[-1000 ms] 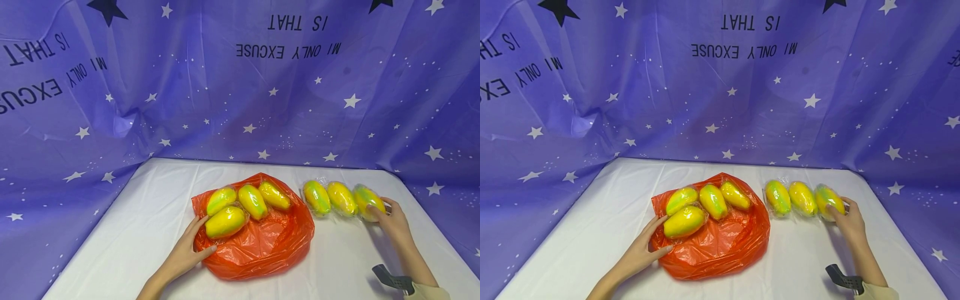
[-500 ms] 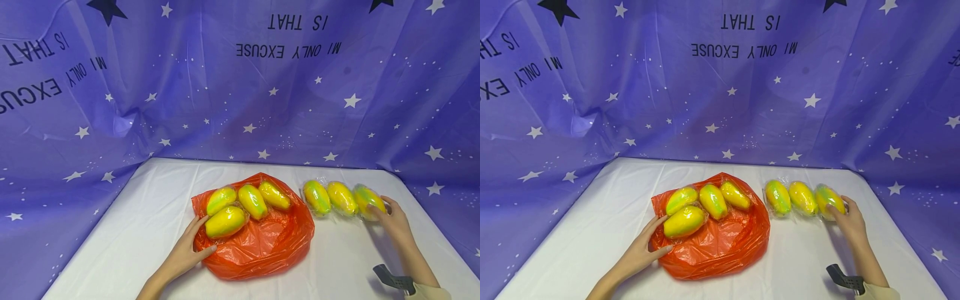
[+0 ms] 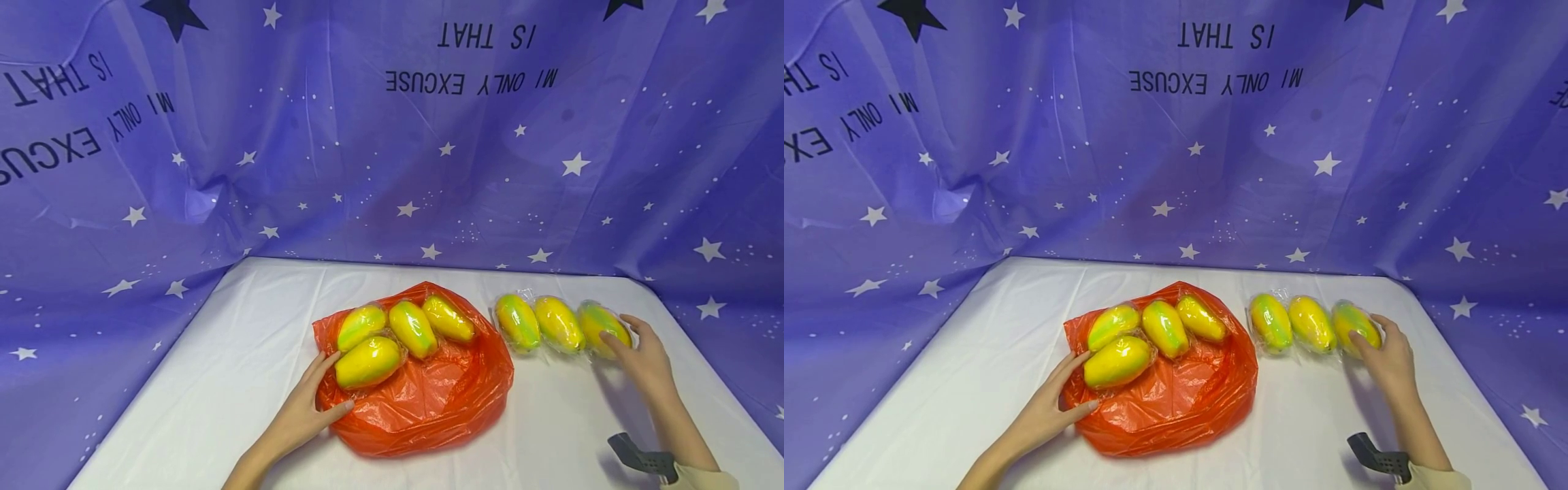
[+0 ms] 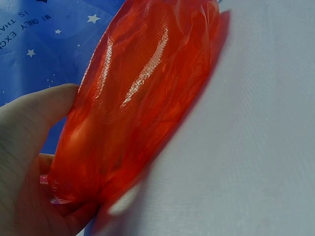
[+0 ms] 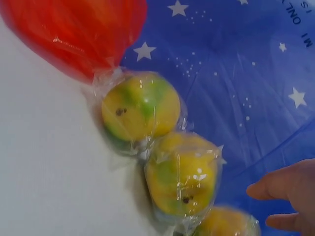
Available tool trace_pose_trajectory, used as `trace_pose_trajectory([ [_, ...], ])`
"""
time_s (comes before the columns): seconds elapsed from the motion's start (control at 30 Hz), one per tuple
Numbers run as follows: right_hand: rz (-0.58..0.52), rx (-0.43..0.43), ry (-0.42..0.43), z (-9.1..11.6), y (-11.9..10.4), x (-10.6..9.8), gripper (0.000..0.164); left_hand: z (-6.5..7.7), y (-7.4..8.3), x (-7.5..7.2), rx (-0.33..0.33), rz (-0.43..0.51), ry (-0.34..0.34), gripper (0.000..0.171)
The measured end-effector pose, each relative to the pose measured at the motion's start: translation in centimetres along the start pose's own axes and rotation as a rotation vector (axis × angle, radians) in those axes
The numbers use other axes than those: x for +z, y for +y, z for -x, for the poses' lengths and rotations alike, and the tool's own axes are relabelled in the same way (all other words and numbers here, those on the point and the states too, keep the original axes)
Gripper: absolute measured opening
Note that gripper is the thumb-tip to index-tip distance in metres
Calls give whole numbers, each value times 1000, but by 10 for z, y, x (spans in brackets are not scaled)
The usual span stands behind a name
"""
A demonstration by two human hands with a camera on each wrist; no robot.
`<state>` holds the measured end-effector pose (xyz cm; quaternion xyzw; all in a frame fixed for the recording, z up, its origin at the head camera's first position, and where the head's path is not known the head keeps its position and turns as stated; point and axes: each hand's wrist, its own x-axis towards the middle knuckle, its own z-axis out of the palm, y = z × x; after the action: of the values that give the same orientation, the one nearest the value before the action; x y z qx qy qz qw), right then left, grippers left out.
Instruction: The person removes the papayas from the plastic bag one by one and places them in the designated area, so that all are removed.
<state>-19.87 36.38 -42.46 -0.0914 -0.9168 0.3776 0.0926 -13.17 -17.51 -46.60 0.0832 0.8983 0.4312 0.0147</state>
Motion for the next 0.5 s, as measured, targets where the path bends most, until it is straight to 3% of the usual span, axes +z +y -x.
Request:
trace_pose_trajectory([
  [0.27, 15, -158, 70, 7, -21, 2, 65, 0, -1, 0, 0, -1, -2, 82],
  [0.5, -26, -217, 38, 18, -41, 9, 62, -1, -2, 1, 5, -8, 6, 82],
])
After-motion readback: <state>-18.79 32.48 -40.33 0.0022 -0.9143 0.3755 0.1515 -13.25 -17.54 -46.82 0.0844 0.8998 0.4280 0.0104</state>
